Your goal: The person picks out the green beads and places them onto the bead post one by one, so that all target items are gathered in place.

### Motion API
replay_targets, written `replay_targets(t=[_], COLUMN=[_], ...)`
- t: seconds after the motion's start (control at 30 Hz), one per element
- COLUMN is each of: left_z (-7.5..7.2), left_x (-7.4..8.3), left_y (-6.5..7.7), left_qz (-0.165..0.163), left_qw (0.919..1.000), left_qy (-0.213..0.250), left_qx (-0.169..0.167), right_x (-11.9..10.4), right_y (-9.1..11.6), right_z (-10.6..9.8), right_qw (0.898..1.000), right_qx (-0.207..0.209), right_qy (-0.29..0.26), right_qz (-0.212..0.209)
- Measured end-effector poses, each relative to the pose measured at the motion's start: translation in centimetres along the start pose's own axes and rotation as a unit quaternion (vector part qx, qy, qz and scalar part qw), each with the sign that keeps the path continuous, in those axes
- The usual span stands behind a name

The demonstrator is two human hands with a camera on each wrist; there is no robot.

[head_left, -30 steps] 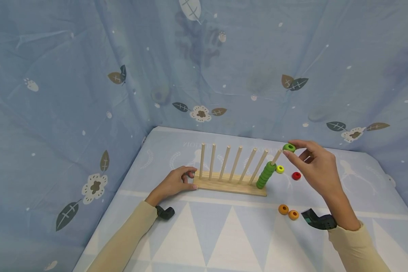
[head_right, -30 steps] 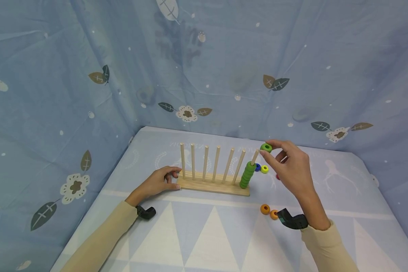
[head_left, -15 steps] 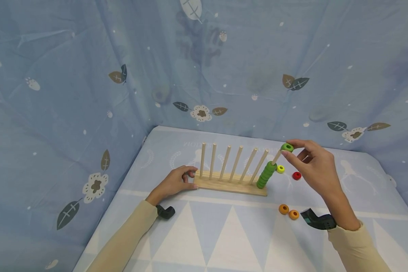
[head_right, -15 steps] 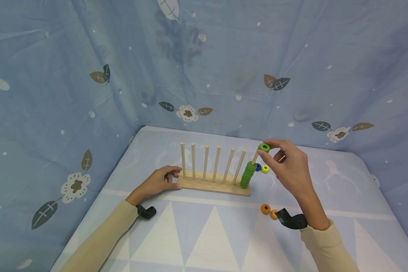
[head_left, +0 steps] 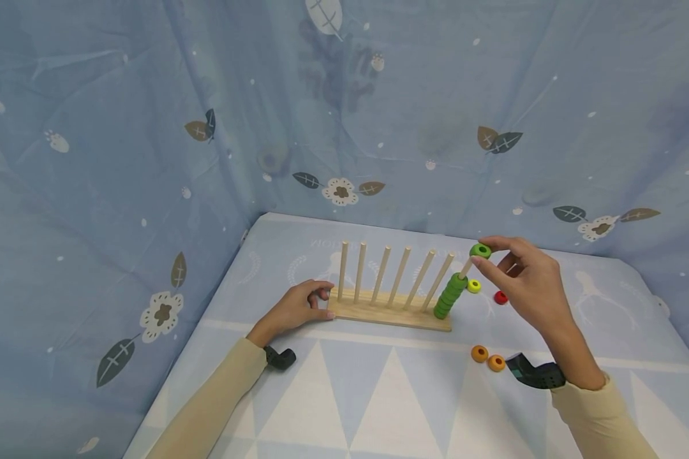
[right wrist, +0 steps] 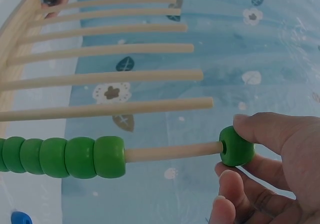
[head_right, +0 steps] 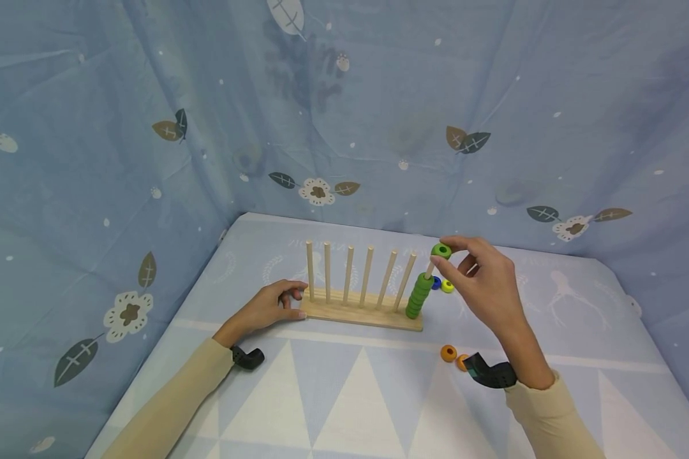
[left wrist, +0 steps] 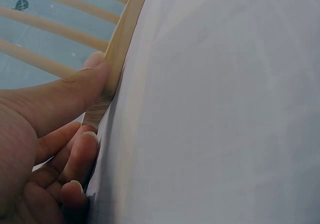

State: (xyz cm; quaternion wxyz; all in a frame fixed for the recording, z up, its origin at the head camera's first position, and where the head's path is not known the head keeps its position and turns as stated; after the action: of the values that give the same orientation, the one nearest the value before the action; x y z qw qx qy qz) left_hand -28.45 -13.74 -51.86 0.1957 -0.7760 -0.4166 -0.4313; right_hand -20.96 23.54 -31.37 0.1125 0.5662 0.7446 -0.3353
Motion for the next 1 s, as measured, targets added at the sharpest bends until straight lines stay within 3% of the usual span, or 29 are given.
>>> replay_targets(t=[1.0], left_z=[0.03], left_x=[0.01], left_y=[-0.03], left_qz=[-0.003], left_qw=[1.0], left_qy=[0.005], left_qx=[-0.003], right_x=[0.2], right_y=[-0.33], right_z=[0.57], right_qw=[1.0], right_qx=[-0.017], right_qy=[-0.01], right_qz=[0.007])
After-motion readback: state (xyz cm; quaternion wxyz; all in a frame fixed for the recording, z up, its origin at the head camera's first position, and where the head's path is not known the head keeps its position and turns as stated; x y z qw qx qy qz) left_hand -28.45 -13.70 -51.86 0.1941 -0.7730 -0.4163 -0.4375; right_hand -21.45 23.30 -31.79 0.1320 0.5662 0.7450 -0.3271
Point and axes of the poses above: each hand's wrist, its own y-axis away from the middle knuckle, its own z-axis out of the palm, x = y × z, the point moved 8 cm from there along -y, towards the middle knuckle, and after that the axes turned 8 degrees about -x, right-handed, at the moved point
